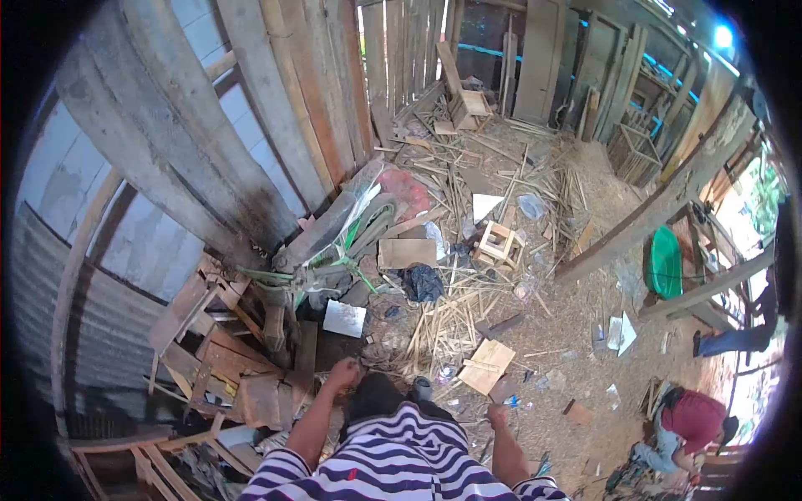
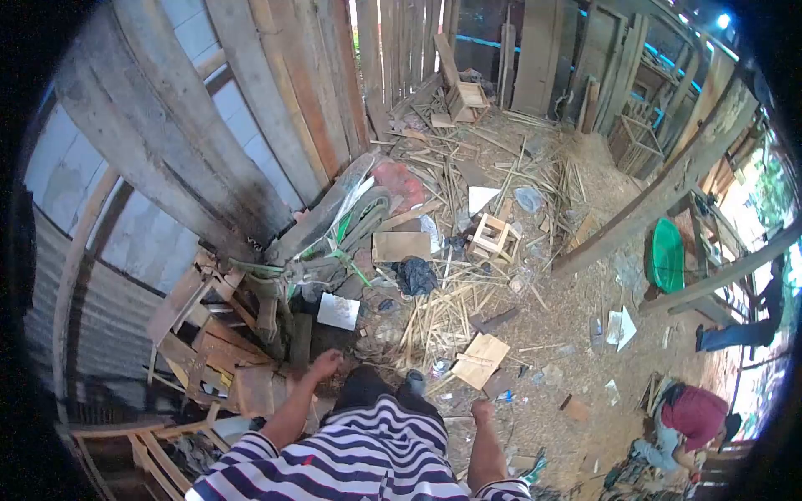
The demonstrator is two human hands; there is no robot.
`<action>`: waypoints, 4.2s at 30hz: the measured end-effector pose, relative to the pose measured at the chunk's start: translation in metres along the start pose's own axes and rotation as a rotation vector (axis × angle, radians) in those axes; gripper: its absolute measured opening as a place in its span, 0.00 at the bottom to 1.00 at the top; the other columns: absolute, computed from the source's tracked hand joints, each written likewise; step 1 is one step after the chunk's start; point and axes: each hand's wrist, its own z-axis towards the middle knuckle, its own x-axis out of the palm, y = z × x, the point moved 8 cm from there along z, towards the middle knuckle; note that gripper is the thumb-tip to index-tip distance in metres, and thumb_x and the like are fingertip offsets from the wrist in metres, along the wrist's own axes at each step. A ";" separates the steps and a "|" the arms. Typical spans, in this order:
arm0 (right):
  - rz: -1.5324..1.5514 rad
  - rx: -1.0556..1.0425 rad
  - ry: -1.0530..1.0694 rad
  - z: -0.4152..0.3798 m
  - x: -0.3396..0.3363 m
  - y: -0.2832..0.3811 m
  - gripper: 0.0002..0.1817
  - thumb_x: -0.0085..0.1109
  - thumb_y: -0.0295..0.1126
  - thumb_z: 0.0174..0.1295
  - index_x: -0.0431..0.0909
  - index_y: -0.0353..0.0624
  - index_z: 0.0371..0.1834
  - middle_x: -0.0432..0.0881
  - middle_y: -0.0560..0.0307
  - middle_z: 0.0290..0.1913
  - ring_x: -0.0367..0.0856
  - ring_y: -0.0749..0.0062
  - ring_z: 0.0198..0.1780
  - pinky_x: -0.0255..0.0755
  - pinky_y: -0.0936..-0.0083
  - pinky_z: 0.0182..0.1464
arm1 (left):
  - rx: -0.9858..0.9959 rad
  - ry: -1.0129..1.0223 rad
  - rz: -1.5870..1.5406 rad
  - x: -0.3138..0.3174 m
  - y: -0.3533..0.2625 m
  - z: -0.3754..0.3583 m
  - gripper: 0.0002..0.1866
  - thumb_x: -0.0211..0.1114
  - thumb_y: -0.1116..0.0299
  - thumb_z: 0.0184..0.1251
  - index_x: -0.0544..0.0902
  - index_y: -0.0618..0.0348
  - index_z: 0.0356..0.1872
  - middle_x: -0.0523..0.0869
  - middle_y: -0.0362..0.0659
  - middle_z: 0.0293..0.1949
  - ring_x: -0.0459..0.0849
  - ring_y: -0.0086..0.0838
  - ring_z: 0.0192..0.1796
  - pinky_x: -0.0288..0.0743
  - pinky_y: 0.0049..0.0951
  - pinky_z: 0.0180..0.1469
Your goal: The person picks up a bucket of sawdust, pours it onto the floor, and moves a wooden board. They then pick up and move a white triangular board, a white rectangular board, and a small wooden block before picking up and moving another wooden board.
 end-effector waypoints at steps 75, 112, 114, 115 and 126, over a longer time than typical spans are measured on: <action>0.727 -0.547 0.009 0.686 -0.229 0.517 0.32 0.62 0.39 0.52 0.60 0.38 0.57 0.68 0.43 0.52 0.68 0.56 0.53 0.63 0.66 0.55 | 0.293 -0.255 0.179 0.074 -0.325 0.757 0.14 0.52 0.63 0.62 0.73 0.66 0.39 0.77 0.59 0.36 0.74 0.54 0.41 0.68 0.39 0.43; 0.038 -2.038 0.663 -0.196 -0.272 0.610 0.27 0.53 0.20 0.48 0.68 0.40 0.56 0.73 0.43 0.52 0.70 0.52 0.53 0.63 0.66 0.56 | 0.073 -1.492 -1.272 -0.098 -0.226 -0.069 0.16 0.57 0.61 0.62 0.75 0.63 0.44 0.80 0.40 0.33 0.76 0.21 0.33 0.70 0.21 0.30; -0.046 -2.134 0.770 -0.217 -0.245 0.600 0.24 0.55 0.27 0.50 0.69 0.40 0.54 0.74 0.44 0.51 0.70 0.51 0.53 0.62 0.65 0.56 | 0.032 -1.581 -1.277 -0.085 -0.194 -0.114 0.15 0.56 0.60 0.63 0.76 0.62 0.42 0.78 0.37 0.30 0.73 0.19 0.29 0.67 0.20 0.27; -0.089 -2.177 0.828 -0.227 -0.231 0.595 0.23 0.56 0.30 0.52 0.70 0.40 0.54 0.74 0.45 0.50 0.70 0.51 0.52 0.62 0.64 0.56 | 0.019 -1.623 -1.277 -0.077 -0.180 -0.136 0.15 0.56 0.60 0.64 0.77 0.62 0.41 0.78 0.36 0.28 0.72 0.18 0.27 0.65 0.20 0.26; -0.247 -1.035 1.375 -0.214 -0.131 0.608 0.29 0.57 0.40 0.56 0.61 0.33 0.57 0.71 0.49 0.53 0.69 0.61 0.55 0.62 0.64 0.57 | 0.167 -1.901 -1.477 -0.034 -0.097 -0.260 0.18 0.50 0.61 0.67 0.73 0.66 0.48 0.80 0.42 0.41 0.78 0.23 0.39 0.71 0.23 0.42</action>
